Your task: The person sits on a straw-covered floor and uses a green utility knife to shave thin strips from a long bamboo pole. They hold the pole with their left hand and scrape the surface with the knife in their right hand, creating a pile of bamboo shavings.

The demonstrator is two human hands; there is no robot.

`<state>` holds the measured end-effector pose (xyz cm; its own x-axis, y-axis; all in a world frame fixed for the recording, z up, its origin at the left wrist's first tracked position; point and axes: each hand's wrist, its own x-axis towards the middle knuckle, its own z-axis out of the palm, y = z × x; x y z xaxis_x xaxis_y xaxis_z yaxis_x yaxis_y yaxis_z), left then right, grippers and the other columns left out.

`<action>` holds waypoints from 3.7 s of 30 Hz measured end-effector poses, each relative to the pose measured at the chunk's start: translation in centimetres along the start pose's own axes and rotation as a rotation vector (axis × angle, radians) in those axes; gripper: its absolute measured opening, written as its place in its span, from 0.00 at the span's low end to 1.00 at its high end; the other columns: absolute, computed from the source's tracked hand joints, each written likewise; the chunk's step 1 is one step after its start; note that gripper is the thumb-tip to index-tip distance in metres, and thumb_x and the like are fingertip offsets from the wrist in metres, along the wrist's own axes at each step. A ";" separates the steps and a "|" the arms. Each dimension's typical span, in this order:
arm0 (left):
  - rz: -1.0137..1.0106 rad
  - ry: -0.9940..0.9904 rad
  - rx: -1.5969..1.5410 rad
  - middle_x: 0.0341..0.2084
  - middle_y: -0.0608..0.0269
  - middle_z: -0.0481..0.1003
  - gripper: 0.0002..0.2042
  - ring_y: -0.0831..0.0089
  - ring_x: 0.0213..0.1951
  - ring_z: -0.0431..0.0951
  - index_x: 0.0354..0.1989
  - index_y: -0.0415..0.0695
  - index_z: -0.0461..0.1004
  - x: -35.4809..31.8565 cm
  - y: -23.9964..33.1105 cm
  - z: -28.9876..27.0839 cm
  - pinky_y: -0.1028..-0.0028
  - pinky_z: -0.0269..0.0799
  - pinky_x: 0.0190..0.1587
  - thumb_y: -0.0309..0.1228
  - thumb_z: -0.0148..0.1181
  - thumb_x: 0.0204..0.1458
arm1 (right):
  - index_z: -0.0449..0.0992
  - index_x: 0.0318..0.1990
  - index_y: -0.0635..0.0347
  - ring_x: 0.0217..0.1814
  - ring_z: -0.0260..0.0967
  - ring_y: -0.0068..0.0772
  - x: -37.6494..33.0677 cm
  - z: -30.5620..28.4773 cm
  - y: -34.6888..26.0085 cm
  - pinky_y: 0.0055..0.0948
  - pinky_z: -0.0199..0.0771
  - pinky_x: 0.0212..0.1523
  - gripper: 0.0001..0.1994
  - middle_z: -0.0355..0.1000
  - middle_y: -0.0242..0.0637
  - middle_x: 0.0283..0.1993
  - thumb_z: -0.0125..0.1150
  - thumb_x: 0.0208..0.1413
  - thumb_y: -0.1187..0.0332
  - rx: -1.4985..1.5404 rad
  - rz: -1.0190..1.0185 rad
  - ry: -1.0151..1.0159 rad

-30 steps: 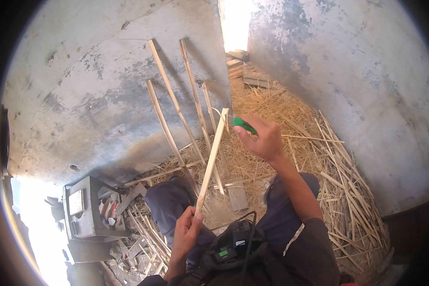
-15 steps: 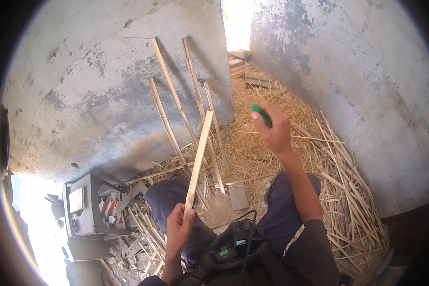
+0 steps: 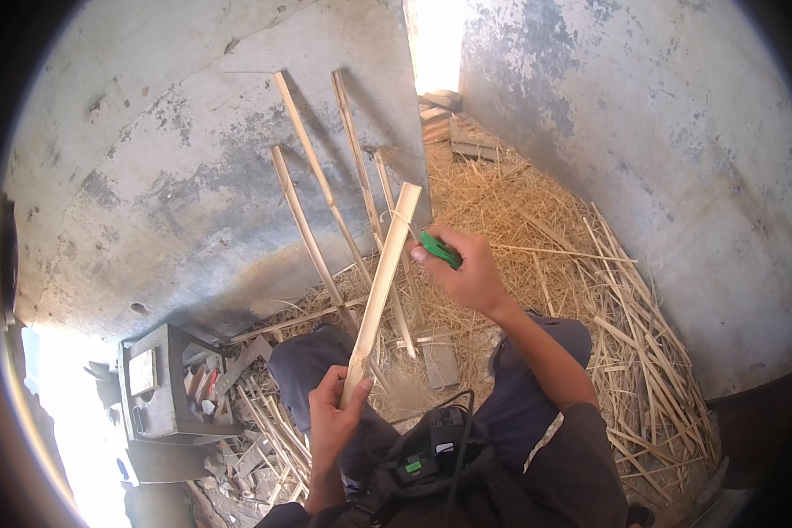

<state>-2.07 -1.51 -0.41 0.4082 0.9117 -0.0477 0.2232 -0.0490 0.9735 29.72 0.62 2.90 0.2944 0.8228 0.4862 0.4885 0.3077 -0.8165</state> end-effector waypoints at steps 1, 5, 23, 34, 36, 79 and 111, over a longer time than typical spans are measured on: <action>0.007 0.014 -0.010 0.19 0.73 0.74 0.09 0.90 0.25 0.64 0.41 0.36 0.79 0.0 0.0 0.2 0.79 0.56 0.27 0.29 0.71 0.64 | 0.85 0.48 0.62 0.27 0.60 0.15 0.0 -0.3 0.5 0.24 0.60 0.28 0.10 0.68 0.26 0.25 0.71 0.67 0.65 -0.004 0.009 -0.025; 0.041 0.080 0.046 0.19 0.72 0.74 0.09 0.90 0.25 0.64 0.41 0.36 0.79 0.6 -0.5 -0.2 0.78 0.56 0.26 0.29 0.71 0.65 | 0.86 0.45 0.63 0.27 0.59 0.15 0.1 -1.0 1.2 0.25 0.58 0.28 0.09 0.67 0.26 0.24 0.70 0.68 0.65 0.078 0.039 0.144; -0.012 -0.015 -0.193 0.17 0.82 0.63 0.10 0.92 0.19 0.58 0.49 0.42 0.75 1.4 0.9 -0.5 0.81 0.50 0.22 0.37 0.58 0.75 | 0.83 0.51 0.58 0.26 0.79 0.36 -2.9 4.0 -2.0 0.35 0.78 0.27 0.15 0.79 0.37 0.33 0.68 0.67 0.57 -0.225 -0.452 -0.167; 0.012 0.006 -0.244 0.19 0.84 0.62 0.12 0.93 0.21 0.54 0.48 0.42 0.77 0.7 2.7 0.7 0.81 0.44 0.24 0.39 0.55 0.77 | 0.85 0.52 0.54 0.24 0.77 0.34 -3.4 4.1 -3.2 0.34 0.77 0.24 0.15 0.77 0.31 0.30 0.73 0.62 0.59 -0.365 -0.518 -0.131; -0.023 0.004 -0.261 0.22 0.82 0.64 0.12 0.91 0.25 0.57 0.48 0.41 0.77 0.5 2.5 0.7 0.81 0.47 0.27 0.37 0.56 0.76 | 0.84 0.52 0.53 0.24 0.78 0.34 -3.0 3.8 -3.0 0.34 0.77 0.24 0.15 0.77 0.30 0.30 0.73 0.62 0.59 -0.382 -0.510 -0.099; -0.190 -0.198 -0.083 0.29 0.73 0.71 0.12 0.86 0.33 0.65 0.49 0.37 0.78 -3.3 -1.8 -2.1 0.79 0.63 0.36 0.35 0.60 0.74 | 0.85 0.51 0.64 0.24 0.65 0.20 2.3 -5.5 1.1 0.30 0.60 0.26 0.13 0.74 0.33 0.25 0.60 0.74 0.63 -0.325 -0.012 0.376; -0.119 -0.115 -0.409 0.26 0.81 0.70 0.06 0.93 0.28 0.63 0.47 0.39 0.78 0.6 0.9 -0.7 0.83 0.54 0.30 0.29 0.61 0.72 | 0.83 0.51 0.60 0.28 0.78 0.38 -2.5 2.1 -2.9 0.34 0.76 0.27 0.17 0.78 0.38 0.36 0.67 0.69 0.54 -0.252 -0.425 -0.225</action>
<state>-2.21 -0.74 0.55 0.5015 0.8488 -0.1673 -0.0849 0.2407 0.9669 25.82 -1.29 3.43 -0.1419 0.7416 0.6557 0.7163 0.5341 -0.4490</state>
